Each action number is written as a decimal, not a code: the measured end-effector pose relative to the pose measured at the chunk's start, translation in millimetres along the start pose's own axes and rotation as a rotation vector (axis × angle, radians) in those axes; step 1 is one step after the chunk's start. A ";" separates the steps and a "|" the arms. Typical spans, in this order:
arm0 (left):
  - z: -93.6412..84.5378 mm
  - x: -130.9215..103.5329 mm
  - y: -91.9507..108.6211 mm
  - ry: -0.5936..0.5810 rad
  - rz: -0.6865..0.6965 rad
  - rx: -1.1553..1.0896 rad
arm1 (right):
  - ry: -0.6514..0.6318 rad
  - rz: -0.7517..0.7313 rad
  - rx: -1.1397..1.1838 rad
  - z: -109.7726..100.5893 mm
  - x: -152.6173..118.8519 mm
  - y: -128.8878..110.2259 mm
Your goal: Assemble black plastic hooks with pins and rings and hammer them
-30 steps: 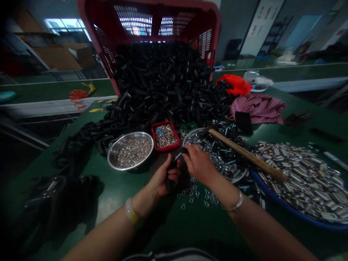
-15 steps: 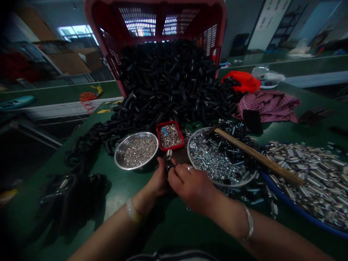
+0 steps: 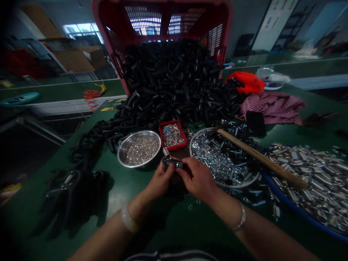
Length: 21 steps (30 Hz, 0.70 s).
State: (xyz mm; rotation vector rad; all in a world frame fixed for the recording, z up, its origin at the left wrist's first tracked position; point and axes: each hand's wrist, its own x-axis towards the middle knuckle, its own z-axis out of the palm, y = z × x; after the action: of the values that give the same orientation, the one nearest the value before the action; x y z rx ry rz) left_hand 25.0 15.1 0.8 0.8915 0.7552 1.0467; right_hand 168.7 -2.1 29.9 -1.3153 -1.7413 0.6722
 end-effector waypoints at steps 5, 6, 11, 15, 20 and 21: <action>2.0 -1.1 -2.9 0.068 -0.064 0.033 | -0.303 0.398 0.148 9.2 7.5 8.2; 3.4 -1.2 -3.9 0.099 -0.093 0.017 | -0.332 0.434 0.102 10.3 8.4 9.5; 9.2 -2.4 -1.5 0.174 -0.254 -0.149 | -0.159 0.054 -0.479 9.3 5.3 12.0; 8.0 -0.3 6.4 0.173 -0.230 -0.065 | -0.439 0.129 -0.361 2.3 7.9 9.9; 5.7 2.7 13.0 0.181 -0.321 -0.120 | -0.185 -0.010 -0.594 -3.8 12.8 6.7; 5.7 2.7 13.9 0.175 -0.338 -0.116 | -0.125 -0.047 -0.625 -3.2 12.3 7.2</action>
State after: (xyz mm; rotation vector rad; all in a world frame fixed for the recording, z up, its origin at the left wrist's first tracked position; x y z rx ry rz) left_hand 25.4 19.4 15.4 0.5532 0.9445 0.8638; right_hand 173.7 11.6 29.3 -1.6589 -2.1782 0.1785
